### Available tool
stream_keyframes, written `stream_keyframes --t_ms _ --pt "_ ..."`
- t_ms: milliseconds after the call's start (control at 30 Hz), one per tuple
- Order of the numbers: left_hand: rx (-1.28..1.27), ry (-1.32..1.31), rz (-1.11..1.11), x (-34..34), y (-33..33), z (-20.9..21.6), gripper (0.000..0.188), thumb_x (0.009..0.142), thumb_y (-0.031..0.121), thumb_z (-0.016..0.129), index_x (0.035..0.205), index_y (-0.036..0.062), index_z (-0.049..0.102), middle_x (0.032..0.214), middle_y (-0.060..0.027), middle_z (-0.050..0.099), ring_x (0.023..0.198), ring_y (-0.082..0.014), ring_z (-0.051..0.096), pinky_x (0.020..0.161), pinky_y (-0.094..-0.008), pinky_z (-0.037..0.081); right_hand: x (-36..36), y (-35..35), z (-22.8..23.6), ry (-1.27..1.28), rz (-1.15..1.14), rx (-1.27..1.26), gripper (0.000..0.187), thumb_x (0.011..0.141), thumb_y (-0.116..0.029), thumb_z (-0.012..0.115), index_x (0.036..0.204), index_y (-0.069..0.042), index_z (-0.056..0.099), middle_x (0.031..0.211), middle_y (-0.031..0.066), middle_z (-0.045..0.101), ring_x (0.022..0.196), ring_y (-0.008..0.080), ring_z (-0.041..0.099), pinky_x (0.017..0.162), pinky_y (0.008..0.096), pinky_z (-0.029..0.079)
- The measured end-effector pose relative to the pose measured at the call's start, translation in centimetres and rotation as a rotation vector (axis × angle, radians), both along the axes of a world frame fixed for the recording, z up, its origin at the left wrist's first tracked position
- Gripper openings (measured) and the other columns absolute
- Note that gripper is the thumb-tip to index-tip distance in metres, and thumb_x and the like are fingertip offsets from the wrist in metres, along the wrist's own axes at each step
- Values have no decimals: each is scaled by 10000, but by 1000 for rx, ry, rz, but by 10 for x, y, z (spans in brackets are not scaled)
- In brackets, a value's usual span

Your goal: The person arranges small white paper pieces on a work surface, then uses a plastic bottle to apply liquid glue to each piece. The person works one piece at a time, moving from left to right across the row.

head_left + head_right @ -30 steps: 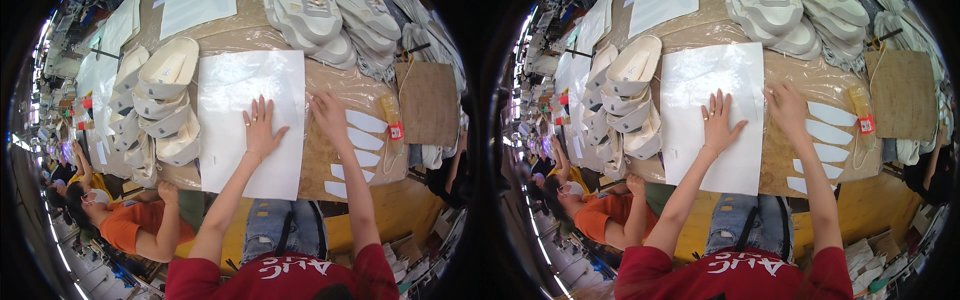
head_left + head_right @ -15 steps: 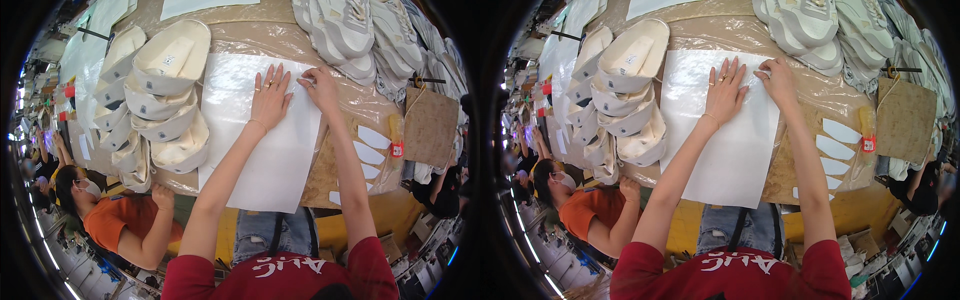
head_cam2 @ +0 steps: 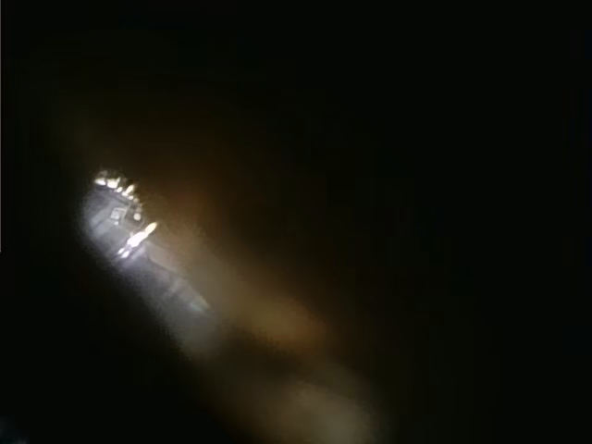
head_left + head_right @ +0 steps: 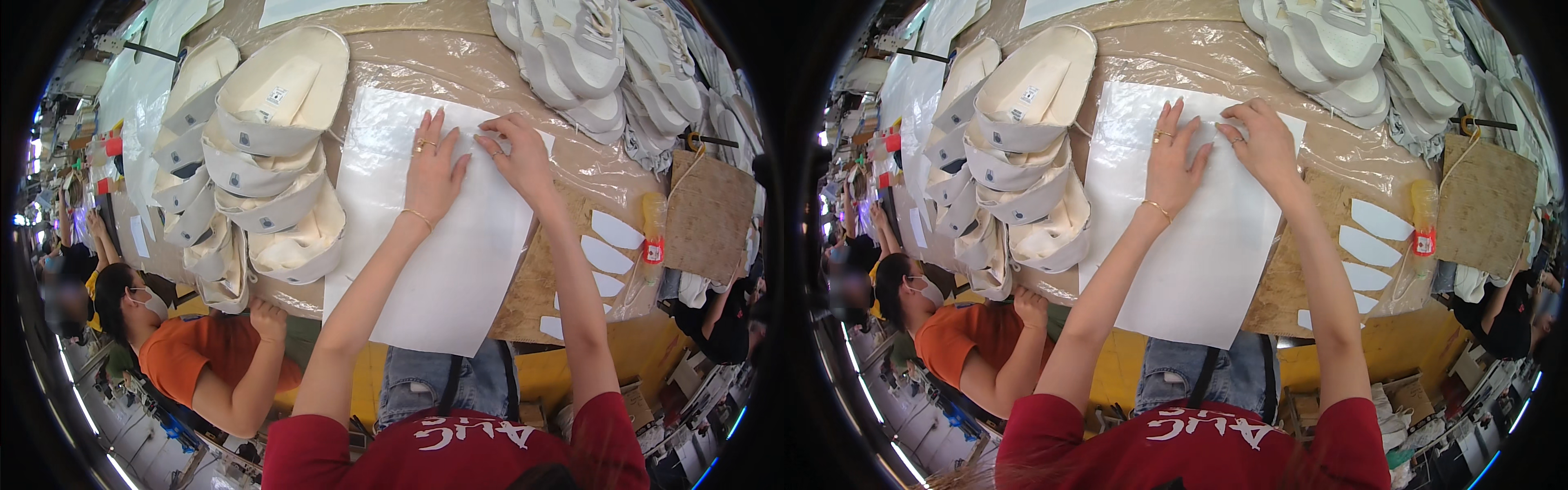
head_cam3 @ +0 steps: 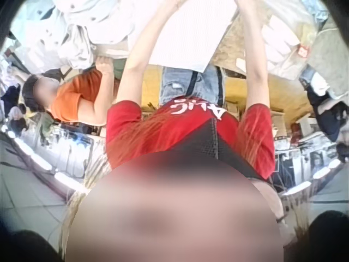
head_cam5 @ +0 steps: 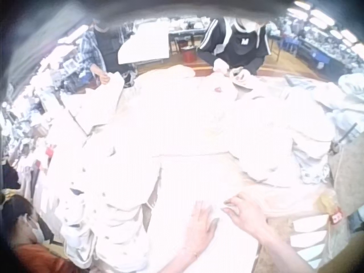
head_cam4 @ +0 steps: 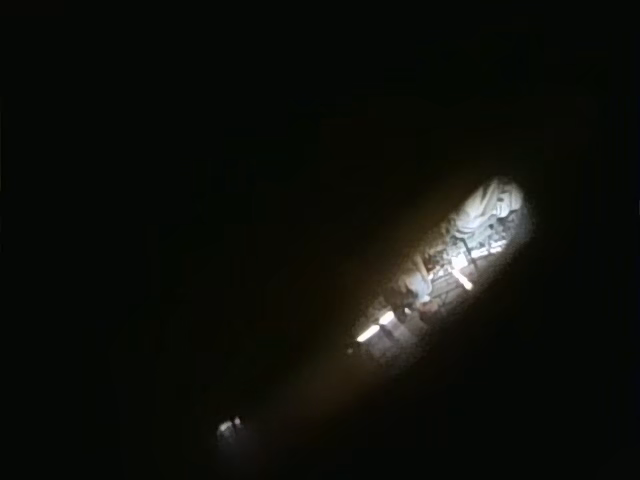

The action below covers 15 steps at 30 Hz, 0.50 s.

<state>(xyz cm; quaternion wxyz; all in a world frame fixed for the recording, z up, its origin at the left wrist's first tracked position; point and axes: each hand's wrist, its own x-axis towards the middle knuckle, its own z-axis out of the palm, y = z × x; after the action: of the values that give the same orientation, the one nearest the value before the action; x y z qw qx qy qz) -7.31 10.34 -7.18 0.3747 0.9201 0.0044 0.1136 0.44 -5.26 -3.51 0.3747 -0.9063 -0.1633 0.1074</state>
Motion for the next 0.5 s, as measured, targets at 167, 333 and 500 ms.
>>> stream_keyframes --t_ms 167,333,500 --pt "121 34 -53 6 16 -5 412 847 225 700 1185 13 594 1348 -177 517 1307 -336 445 1082 -473 357 1 15 -11 112 -80 58 186 860 -105 678 1019 -7 681 971 136 626 884 273 640 772 357 515" --pt "198 12 -28 8 11 -4 428 857 284 686 1188 28 600 1341 -169 528 1296 -320 458 1060 -459 367 -14 21 -13 -62 -87 -60 182 867 -68 656 1026 20 673 994 145 604 885 277 638 789 365 513" --pt "223 10 -10 3 6 -7 450 862 294 676 1222 37 594 1358 -152 522 1303 -315 451 1061 -458 357 -33 33 -12 -93 -200 -87 173 864 -74 659 1001 31 670 1031 146 589 932 303 623 829 387 497"
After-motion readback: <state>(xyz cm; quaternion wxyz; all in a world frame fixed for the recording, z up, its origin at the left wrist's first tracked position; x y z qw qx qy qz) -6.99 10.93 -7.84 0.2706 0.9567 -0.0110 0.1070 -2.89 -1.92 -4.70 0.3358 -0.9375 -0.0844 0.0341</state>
